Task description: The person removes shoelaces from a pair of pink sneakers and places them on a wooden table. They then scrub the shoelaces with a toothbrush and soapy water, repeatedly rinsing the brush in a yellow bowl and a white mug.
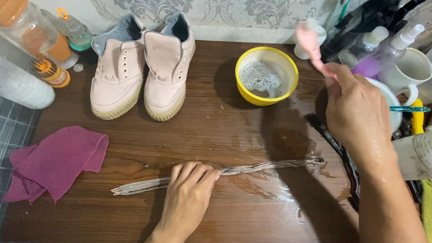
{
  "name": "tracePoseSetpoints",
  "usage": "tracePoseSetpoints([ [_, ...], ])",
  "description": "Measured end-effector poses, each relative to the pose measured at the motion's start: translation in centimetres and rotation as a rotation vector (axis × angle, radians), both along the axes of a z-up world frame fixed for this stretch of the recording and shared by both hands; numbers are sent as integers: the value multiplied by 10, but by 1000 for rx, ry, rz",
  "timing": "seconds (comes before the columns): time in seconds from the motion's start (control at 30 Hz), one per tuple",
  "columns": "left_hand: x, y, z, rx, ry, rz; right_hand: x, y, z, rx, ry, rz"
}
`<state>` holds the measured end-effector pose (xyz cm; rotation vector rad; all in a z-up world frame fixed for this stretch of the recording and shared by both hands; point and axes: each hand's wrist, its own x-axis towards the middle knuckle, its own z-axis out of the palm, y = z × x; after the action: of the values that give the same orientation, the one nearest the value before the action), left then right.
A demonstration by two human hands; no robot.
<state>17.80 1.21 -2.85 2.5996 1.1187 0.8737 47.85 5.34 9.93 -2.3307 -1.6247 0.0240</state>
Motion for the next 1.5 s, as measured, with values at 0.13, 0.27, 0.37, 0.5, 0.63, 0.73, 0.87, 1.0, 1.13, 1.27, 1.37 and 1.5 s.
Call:
tracePoseSetpoints([
  [0.13, -4, 0, 1, -15, 21, -3, -33, 7, 37, -316, 109, -48],
  [0.27, -9, 2, 7, -101, 8, 14, -34, 23, 21, -506, -109, 39],
  [0.37, -17, 3, 6, -120, 44, 38, -31, 34, -2, -496, -270, 150],
  [0.5, -31, 1, 9, -149, 77, 82, -36, 29, 0, -532, -349, 195],
  [0.63, -47, 0, 7, -148, 51, 101, -43, -4, 21, -251, -218, 97],
  [0.73, -53, -3, 10, -134, 63, 103, -43, -16, 17, -80, -240, 89],
  [0.87, -57, -10, 18, -158, 152, 120, -42, -40, -6, -73, -257, 9],
  [1.0, -47, -8, 23, -169, 135, 117, -53, -97, -37, -154, -246, 48],
  [1.13, -35, -6, 11, -166, 45, 34, -77, -139, -85, -284, -168, 401],
  [1.27, -33, -4, 6, -179, -56, -18, -96, -142, -83, -276, -241, 453],
  [1.37, -34, -6, 1, -169, -91, -17, -104, -126, -79, -411, -371, 433],
  [1.5, -33, -7, 2, -166, -118, -33, -109, -106, -94, -379, -449, 439],
])
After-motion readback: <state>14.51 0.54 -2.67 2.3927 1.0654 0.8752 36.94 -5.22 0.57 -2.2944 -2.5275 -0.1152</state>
